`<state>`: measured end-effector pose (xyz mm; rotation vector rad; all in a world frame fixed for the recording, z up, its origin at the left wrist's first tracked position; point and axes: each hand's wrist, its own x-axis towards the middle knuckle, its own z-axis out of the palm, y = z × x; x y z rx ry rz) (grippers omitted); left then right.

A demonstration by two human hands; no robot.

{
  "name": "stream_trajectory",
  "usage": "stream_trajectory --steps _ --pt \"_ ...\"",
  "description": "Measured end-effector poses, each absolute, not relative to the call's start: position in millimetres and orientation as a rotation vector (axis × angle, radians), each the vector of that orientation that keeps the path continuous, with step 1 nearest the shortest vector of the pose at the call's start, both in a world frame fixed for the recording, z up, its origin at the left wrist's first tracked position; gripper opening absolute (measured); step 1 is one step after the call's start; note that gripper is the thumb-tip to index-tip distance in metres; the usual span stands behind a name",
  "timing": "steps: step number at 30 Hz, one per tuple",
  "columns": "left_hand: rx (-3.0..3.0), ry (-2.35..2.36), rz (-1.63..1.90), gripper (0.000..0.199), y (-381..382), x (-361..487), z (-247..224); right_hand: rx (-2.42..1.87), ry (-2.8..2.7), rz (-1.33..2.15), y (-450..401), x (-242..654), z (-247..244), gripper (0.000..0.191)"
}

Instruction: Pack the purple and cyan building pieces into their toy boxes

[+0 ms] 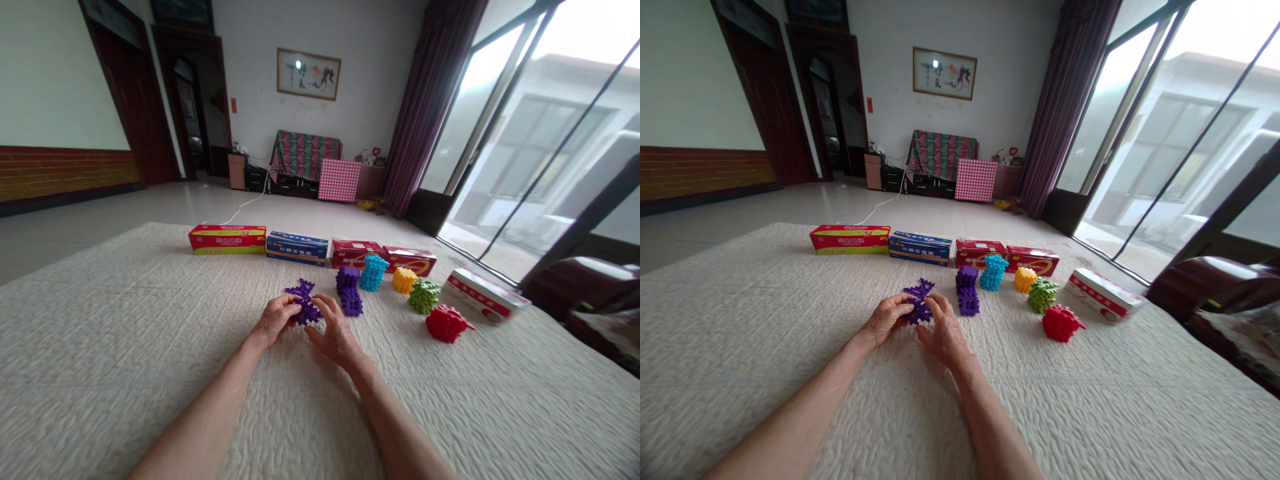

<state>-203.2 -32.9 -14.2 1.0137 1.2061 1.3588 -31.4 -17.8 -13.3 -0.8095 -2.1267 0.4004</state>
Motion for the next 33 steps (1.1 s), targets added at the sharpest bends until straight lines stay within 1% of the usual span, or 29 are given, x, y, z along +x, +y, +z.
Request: stream_trajectory --steps 3,8,13,17,26,33 --pt "1.020 1.179 1.334 0.031 -35 -204 -11 -0.868 -2.133 0.385 -16 -30 -15 0.053" --pt "1.040 1.119 1.269 0.032 -36 -205 -9 -0.903 -2.141 0.438 -18 -29 -14 0.040" --pt "1.065 1.126 1.241 0.031 -35 -206 -11 -0.853 -2.157 0.431 -21 -27 -11 0.041" --pt "1.024 1.067 1.242 0.028 -36 -206 -10 -0.820 -2.169 0.414 -21 -28 -11 0.033" --pt "0.969 0.992 1.235 0.025 -38 -209 -7 -0.781 -2.075 0.591 -24 -33 -6 0.019" --pt "0.974 0.980 1.229 0.022 -39 -209 -9 -0.853 -2.067 0.755 -25 -31 1 0.020"
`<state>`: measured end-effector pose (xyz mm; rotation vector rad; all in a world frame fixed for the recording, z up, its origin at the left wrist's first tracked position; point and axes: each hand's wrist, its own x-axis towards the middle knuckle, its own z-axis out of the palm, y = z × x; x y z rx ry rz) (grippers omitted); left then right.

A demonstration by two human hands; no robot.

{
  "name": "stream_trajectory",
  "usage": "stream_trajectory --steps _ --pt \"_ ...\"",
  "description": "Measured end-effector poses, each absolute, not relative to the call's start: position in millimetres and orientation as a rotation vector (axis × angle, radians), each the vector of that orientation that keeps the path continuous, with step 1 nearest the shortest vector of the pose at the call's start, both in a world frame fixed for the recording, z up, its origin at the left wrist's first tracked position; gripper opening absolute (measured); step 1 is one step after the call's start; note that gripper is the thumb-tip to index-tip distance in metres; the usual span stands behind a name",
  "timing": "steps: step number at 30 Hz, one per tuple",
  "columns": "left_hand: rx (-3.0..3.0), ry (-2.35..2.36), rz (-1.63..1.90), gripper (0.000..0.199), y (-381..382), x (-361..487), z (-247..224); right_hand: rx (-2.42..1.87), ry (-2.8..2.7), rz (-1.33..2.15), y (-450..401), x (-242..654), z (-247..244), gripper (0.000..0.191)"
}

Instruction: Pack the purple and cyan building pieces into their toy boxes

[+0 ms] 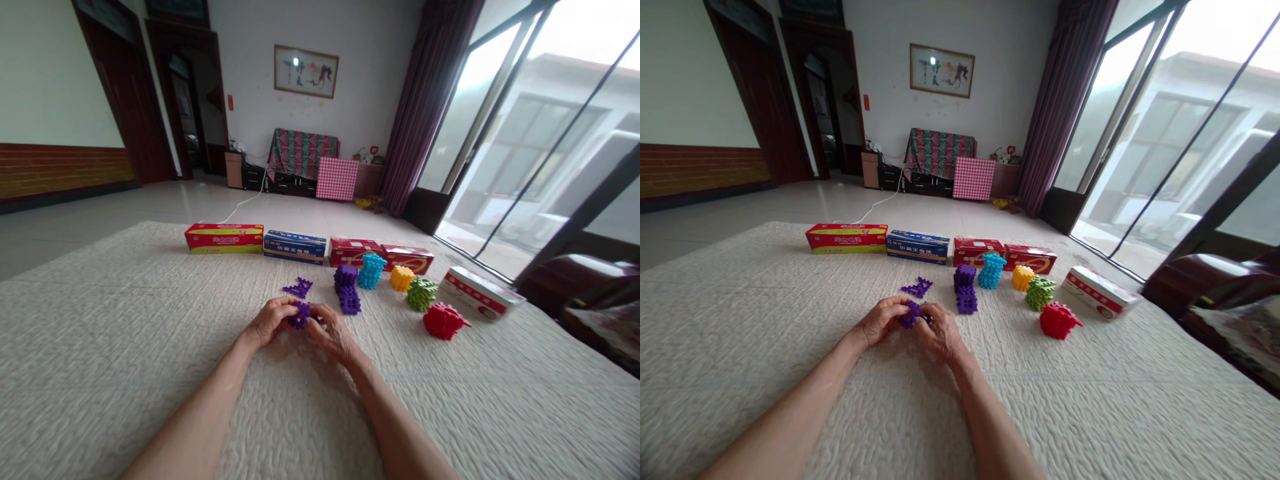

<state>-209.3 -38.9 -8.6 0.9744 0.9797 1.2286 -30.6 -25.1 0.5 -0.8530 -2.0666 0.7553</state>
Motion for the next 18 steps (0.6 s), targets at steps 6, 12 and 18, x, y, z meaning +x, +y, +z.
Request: stream_trajectory --steps 6,12,18 --pt "1.005 0.984 1.205 0.023 -37 -211 -14 -0.884 -2.017 0.959 -22 -31 0 0.019" --pt "0.993 1.040 1.266 0.026 -37 -211 -15 -0.811 -1.926 0.304 -13 -20 -1 0.038" --pt "0.933 1.077 1.259 0.030 -38 -209 -12 -0.979 -1.896 -0.010 8 16 -2 0.054"
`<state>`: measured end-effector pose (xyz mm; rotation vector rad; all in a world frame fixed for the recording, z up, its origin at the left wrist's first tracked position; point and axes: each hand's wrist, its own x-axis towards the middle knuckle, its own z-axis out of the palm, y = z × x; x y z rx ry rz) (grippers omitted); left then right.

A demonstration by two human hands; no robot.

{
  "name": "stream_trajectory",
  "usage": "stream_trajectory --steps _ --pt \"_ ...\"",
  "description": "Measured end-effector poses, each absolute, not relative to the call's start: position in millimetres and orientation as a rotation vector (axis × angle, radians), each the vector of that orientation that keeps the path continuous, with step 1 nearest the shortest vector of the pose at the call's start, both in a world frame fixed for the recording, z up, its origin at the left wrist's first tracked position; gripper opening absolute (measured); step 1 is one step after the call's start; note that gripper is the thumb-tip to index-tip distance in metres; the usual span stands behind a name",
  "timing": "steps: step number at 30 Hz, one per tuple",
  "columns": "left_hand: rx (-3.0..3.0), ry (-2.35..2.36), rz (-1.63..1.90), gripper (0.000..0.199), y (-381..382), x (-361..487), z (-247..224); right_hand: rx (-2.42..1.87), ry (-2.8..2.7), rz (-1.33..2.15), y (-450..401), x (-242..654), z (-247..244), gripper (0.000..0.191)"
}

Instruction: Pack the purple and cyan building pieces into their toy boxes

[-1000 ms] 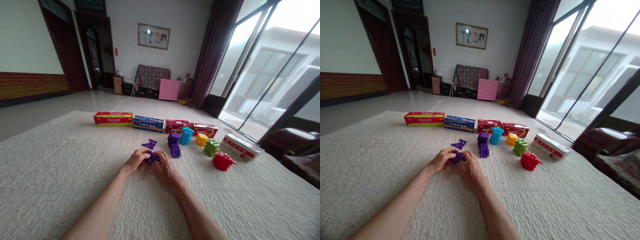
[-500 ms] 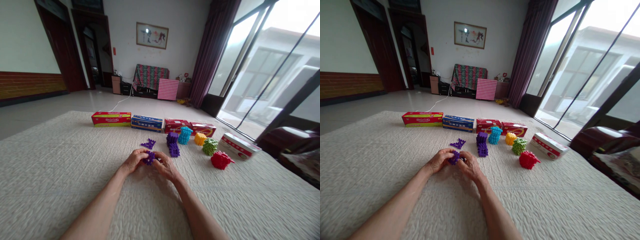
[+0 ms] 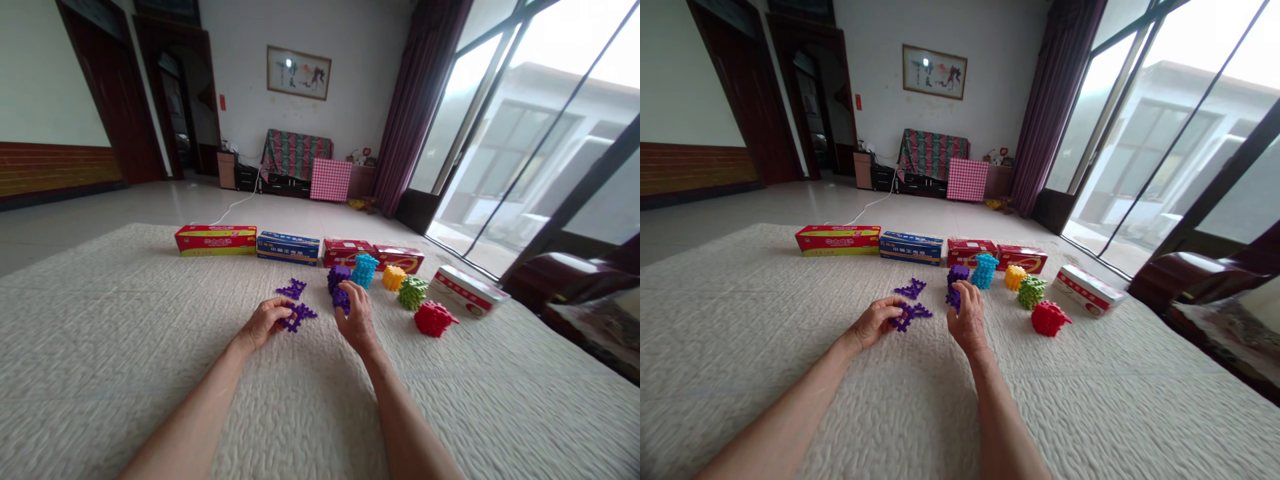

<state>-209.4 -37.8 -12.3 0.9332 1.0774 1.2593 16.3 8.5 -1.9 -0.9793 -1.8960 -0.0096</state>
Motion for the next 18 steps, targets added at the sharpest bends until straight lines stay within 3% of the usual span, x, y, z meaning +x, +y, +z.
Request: stream_trajectory --steps 14,18 --pt "0.937 1.073 1.252 0.033 -37 -209 -12 -1.153 -2.031 -0.020 18 32 -20 0.073" --pt "0.929 1.093 1.256 0.036 -36 -208 -11 -1.003 -1.953 0.045 10 21 -13 0.063"
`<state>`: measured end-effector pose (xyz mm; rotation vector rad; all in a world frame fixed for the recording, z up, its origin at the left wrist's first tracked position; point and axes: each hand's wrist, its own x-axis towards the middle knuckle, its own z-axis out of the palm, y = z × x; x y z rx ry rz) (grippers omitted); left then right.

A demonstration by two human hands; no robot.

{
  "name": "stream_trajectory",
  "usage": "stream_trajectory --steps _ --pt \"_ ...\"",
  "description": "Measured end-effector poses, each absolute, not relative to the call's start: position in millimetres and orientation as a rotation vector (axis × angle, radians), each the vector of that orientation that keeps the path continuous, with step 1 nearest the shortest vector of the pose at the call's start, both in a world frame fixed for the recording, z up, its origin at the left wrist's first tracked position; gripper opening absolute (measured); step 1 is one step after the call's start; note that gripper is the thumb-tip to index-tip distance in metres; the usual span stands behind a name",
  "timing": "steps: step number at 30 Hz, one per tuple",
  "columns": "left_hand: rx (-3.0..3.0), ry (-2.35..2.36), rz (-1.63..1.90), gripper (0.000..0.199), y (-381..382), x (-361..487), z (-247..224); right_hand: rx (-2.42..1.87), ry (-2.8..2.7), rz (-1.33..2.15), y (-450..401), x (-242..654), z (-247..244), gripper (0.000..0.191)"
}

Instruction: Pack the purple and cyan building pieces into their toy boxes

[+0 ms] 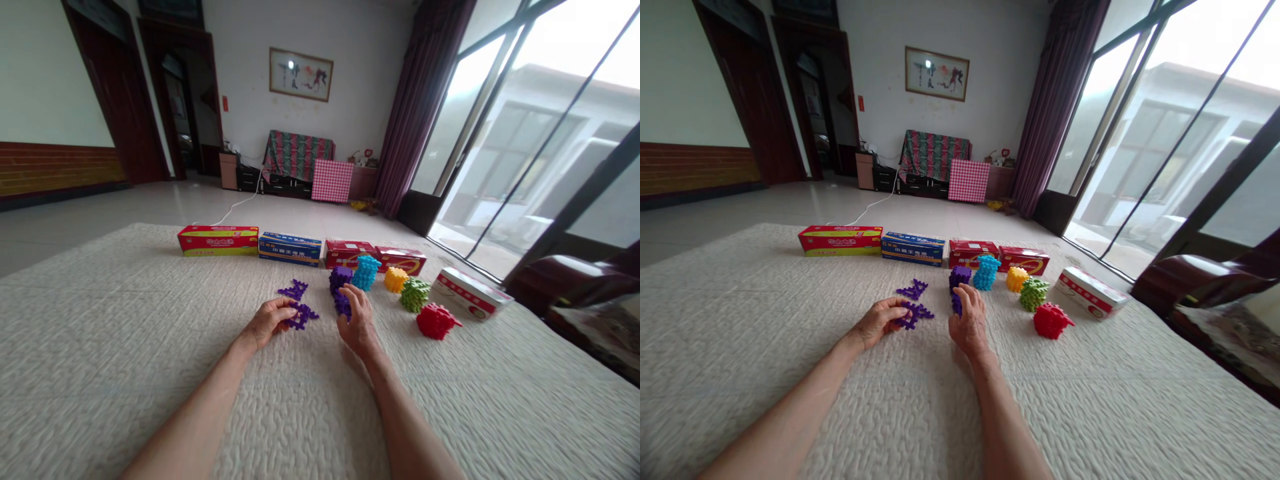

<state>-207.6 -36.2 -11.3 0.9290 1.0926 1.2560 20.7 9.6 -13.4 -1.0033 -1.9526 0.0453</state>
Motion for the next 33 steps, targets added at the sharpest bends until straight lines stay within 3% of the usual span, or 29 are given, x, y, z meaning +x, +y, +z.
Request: stream_trajectory --steps 5,16,22,33 --pt "0.972 1.164 1.266 0.040 -38 -202 -6 -0.811 -2.034 0.210 -14 -4 -3 0.044" --pt "1.220 1.175 1.221 0.031 -36 -197 -9 -0.776 -2.229 0.197 -30 -31 -1 0.054" --pt "1.277 1.188 1.186 0.030 -37 -198 -9 -0.852 -2.230 0.197 -32 -35 -6 0.050" --pt "1.092 1.224 1.240 0.032 -38 -197 -9 -1.035 -2.008 0.136 -3 0 -18 0.052"
